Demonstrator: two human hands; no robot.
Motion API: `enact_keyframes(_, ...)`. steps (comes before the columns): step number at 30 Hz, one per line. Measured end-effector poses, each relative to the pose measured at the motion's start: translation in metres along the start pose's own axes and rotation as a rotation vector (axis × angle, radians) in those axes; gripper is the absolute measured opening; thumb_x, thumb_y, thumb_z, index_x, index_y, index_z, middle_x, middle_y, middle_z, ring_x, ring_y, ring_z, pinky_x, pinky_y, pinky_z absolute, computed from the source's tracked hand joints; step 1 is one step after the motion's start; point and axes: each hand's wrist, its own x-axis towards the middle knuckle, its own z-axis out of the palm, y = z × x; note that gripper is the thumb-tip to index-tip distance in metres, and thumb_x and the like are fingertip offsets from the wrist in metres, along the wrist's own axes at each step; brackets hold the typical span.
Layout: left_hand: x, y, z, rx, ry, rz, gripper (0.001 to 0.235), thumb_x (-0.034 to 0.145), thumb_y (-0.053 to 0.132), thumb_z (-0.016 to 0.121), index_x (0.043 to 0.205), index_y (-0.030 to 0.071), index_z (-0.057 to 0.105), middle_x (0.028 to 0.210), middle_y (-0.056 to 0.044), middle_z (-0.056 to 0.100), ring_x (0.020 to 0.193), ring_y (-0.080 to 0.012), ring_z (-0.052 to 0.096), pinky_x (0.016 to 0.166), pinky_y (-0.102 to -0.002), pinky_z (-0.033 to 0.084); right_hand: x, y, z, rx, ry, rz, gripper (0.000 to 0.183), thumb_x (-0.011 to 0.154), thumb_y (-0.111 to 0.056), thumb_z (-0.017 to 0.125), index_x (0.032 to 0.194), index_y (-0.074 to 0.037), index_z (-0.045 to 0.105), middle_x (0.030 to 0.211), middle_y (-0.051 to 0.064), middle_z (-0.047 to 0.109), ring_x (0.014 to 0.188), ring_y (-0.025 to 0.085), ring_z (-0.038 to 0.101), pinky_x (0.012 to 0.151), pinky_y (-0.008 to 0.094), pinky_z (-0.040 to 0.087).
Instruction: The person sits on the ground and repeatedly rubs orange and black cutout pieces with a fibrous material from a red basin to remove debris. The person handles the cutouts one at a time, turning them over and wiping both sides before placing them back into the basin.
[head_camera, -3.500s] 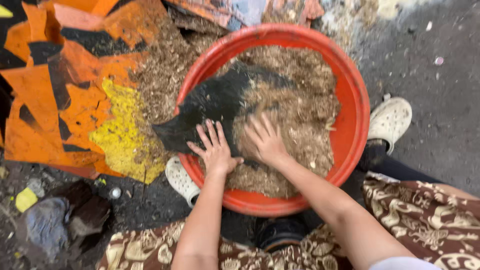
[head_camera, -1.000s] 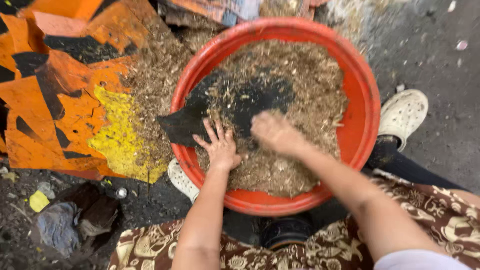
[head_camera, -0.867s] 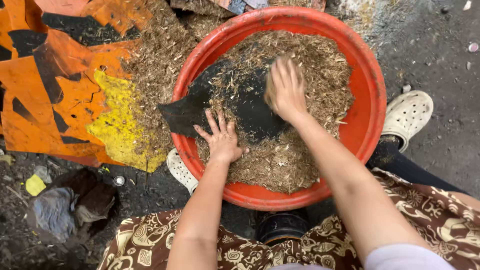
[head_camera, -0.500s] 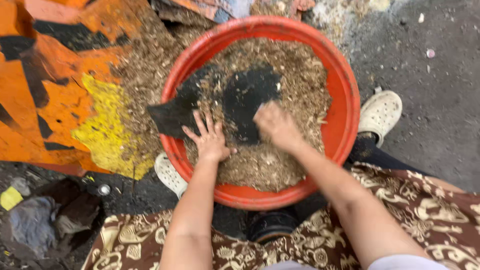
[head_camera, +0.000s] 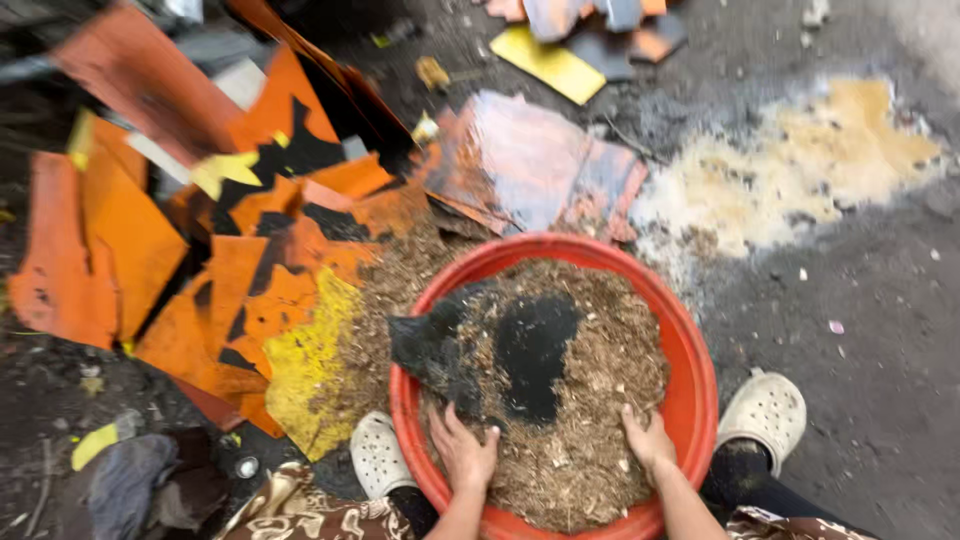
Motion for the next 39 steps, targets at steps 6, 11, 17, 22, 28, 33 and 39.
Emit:
enact_keyframes(6, 0.007, -0.052, 0.073, -0.103, -0.507, -0.579, 0.132, 0.073, 0.067, 0.088, 0.165, 0.019, 0.006, 0.171, -0.022, -0.002, 0.156, -0.0485, 0.005, 0.126, -0.059, 0.019, 0.006, 0.015, 0.031, 0.429, -0.312, 0.181, 0.113, 0.075, -0.073, 0.064, 0.165, -0.024, 0.018, 0.168, 0.010, 0.027, 0.153, 0.032, 0.028, 0.122, 0.062, 0.027)
enact_keyframes(11, -0.020, -0.045, 0.069, -0.459, -0.429, -0.703, 0.129, 0.070, 0.055, 0.090, 0.165, 0.028, 0.007, 0.172, -0.017, -0.012, 0.159, -0.0432, 0.005, 0.116, -0.071, 0.035, -0.031, 0.016, 0.065, 0.425, -0.423, 0.180, 0.116, 0.076, -0.074, 0.077, 0.156, 0.003, 0.043, 0.162, 0.026, 0.043, 0.149, 0.038, 0.040, 0.119, 0.060, 0.036)
enact_keyframes(17, -0.031, -0.021, 0.064, -0.651, -0.511, -0.762, 0.123, 0.074, 0.055, 0.083, 0.166, 0.034, 0.004, 0.173, -0.013, -0.013, 0.158, -0.0433, 0.009, 0.112, -0.074, 0.036, -0.047, 0.011, 0.075, 0.276, -0.611, 0.017, 0.095, 0.083, -0.071, 0.061, 0.161, -0.023, 0.040, 0.163, 0.013, 0.029, 0.151, 0.037, 0.025, 0.115, 0.063, 0.027)
enact_keyframes(22, -0.026, -0.021, 0.078, -0.741, -0.638, -0.735, 0.109, 0.088, 0.073, 0.062, 0.167, 0.019, 0.009, 0.172, -0.013, 0.014, 0.152, -0.0417, 0.026, 0.109, -0.072, 0.036, -0.106, -0.040, 0.084, 0.263, -0.596, -0.047, 0.101, 0.084, -0.064, 0.069, 0.161, -0.016, 0.025, 0.163, 0.022, 0.033, 0.150, 0.041, 0.034, 0.117, 0.067, 0.033)
enact_keyframes(28, -0.022, 0.024, 0.000, -1.036, -0.438, -0.536, 0.090, 0.079, 0.038, 0.074, 0.156, 0.017, 0.032, 0.154, -0.018, 0.051, 0.138, -0.0367, 0.054, 0.109, -0.061, 0.051, -0.181, -0.110, 0.041, 0.316, -0.747, -0.247, 0.085, 0.088, -0.063, 0.054, 0.163, -0.030, 0.029, 0.171, 0.015, 0.015, 0.154, 0.042, 0.014, 0.115, 0.074, 0.017)
enact_keyframes(33, 0.022, 0.017, -0.053, -1.035, -0.240, -0.246, 0.073, 0.083, 0.026, 0.076, 0.147, 0.017, 0.044, 0.144, -0.018, 0.062, 0.131, -0.0347, 0.060, 0.112, -0.055, 0.046, -0.162, -0.135, 0.024, 0.534, -0.804, -0.526, 0.083, 0.090, -0.048, 0.058, 0.160, -0.033, 0.018, 0.172, 0.006, 0.011, 0.154, 0.040, 0.018, 0.111, 0.076, 0.021)
enact_keyframes(39, 0.058, -0.023, -0.067, -0.403, 0.057, 0.043, 0.051, 0.091, 0.027, 0.074, 0.138, 0.013, 0.061, 0.152, -0.015, 0.051, 0.142, -0.0334, 0.046, 0.119, -0.050, 0.036, -0.102, -0.130, 0.044, -0.063, -0.133, -0.753, 0.058, 0.100, -0.031, 0.064, 0.154, -0.013, 0.049, 0.164, 0.011, 0.044, 0.150, 0.029, 0.046, 0.126, 0.050, 0.040)
